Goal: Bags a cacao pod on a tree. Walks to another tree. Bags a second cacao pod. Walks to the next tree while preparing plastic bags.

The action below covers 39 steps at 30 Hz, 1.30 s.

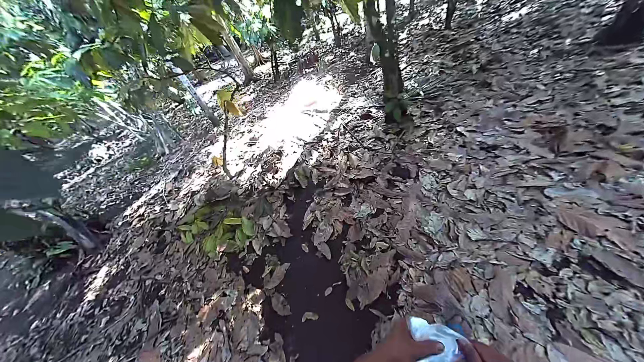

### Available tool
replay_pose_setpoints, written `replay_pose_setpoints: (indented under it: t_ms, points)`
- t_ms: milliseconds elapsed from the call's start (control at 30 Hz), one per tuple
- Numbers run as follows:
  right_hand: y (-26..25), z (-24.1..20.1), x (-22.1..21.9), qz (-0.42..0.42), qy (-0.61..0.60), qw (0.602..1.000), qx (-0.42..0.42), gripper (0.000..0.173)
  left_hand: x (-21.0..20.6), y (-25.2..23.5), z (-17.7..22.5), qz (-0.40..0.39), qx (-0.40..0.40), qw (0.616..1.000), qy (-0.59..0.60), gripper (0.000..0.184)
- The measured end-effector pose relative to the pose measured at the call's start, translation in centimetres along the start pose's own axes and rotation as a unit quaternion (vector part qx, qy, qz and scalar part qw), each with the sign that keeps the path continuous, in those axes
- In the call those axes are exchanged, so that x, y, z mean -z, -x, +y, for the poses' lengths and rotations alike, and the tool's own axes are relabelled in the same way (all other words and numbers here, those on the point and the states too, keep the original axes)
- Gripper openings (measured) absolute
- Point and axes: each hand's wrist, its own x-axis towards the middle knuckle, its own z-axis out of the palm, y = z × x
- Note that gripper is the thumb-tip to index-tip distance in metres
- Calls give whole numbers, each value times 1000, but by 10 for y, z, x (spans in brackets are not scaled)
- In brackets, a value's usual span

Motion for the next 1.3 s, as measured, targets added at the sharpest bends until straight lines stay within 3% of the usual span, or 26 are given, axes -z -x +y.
replay_pose_setpoints:
  t_ms: [167,233,333,467,700,833,900,1000,1167,1300]
  points:
    - [-146,76,85,72,-52,996,8,38,-24,-152,54,53,8,998,-45,34]
    - [-190,79,132,50,-90,994,-30,33,-37,-199,82,73,53,994,-52,44]
    - [-255,70,215,30,-142,987,-69,30,-56,-271,137,92,49,994,-38,44]
    - [-316,66,289,42,-228,970,-77,29,-68,-349,192,108,25,994,14,38]
    - [-390,99,347,119,-370,920,-50,25,-77,-489,228,56,1,997,43,33]
    - [-454,119,382,100,-363,925,-44,47,-80,-586,240,13,8,999,41,35]
    - [-501,131,397,88,-311,945,-36,51,-77,-640,242,-23,4,999,47,32]
    - [-585,147,418,88,-182,978,-56,27,-70,-729,246,-65,10,996,56,35]
    - [-739,155,450,55,-148,980,-120,25,-45,-876,288,-140,-46,982,121,47]
    - [-831,145,483,60,-134,984,-98,32,-24,-952,352,-73,-22,993,91,32]
